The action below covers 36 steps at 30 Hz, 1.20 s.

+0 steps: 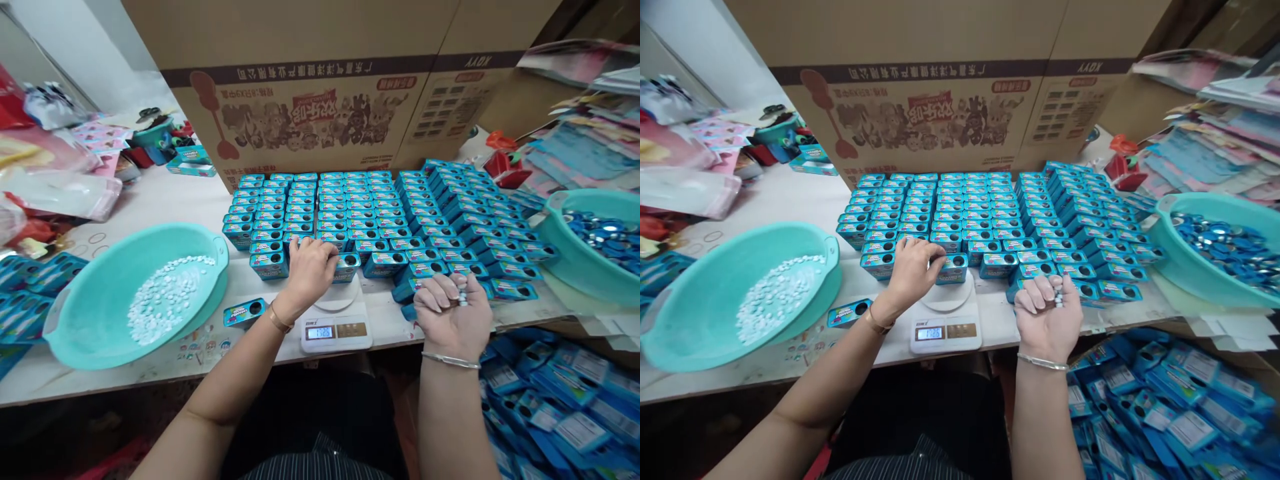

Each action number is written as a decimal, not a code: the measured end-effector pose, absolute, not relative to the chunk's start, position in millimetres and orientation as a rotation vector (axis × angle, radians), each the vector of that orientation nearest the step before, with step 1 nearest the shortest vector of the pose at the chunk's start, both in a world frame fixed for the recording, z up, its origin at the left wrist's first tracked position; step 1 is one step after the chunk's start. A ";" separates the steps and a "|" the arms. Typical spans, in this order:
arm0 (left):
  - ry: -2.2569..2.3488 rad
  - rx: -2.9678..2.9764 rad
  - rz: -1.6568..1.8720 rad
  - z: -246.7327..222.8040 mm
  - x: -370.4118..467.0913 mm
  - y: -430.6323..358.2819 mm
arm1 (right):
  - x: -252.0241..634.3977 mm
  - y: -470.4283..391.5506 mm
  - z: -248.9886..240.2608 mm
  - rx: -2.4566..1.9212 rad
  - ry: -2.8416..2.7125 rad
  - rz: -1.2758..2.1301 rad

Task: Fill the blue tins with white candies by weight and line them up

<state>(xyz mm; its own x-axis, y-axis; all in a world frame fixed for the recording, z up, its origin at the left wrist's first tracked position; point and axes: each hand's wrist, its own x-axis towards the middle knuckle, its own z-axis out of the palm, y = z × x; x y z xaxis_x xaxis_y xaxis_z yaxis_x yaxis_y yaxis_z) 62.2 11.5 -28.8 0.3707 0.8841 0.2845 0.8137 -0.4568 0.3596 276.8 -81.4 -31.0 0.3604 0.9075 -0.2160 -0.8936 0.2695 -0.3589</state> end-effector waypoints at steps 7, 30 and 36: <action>1.522 2.510 0.631 -23.4 63.8 15.4 | 281.0 -82.0 -36.8 -0.453 -0.050 1.223; 1.409 2.155 1.250 28.0 15.9 -11.8 | 278.9 -86.2 -29.5 -0.475 -0.124 1.260; 1.388 2.078 1.301 18.0 -1.5 -23.1 | 270.7 -86.8 -27.2 -0.487 -0.148 1.270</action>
<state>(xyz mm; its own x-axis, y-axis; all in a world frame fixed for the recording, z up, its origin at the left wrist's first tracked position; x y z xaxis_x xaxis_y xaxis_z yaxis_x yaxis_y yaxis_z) -1.5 -23.1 18.0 0.1119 0.8550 0.5065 0.5604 -0.4752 0.6783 270.7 -86.8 -27.2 0.3026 0.9399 -0.1583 -0.8784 0.2106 -0.4291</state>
